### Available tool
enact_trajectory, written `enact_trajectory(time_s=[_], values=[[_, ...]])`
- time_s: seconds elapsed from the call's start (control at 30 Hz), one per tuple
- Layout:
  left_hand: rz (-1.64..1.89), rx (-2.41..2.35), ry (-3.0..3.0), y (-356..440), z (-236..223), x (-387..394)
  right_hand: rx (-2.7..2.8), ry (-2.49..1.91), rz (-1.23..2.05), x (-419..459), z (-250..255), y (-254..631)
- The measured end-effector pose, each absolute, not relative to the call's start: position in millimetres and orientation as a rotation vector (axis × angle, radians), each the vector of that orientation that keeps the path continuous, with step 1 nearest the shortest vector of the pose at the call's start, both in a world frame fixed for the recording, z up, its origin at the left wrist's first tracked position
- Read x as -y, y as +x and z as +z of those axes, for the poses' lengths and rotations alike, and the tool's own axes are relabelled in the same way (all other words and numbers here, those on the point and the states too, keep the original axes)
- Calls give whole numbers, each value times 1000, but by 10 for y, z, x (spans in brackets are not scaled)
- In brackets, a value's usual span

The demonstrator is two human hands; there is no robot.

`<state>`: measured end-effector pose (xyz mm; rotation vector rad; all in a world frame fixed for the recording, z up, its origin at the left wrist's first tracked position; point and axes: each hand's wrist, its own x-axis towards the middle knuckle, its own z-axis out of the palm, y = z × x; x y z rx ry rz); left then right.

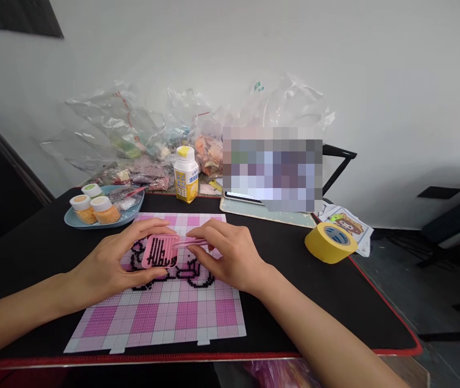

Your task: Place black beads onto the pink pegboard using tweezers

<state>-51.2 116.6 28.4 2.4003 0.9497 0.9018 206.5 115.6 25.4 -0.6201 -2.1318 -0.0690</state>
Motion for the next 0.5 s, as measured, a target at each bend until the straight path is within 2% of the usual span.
enact_trajectory(time_s=[0.5], values=[[868,-1091,1890,-405,500,-1129,2002,-622,-175,-1152,272,2053]])
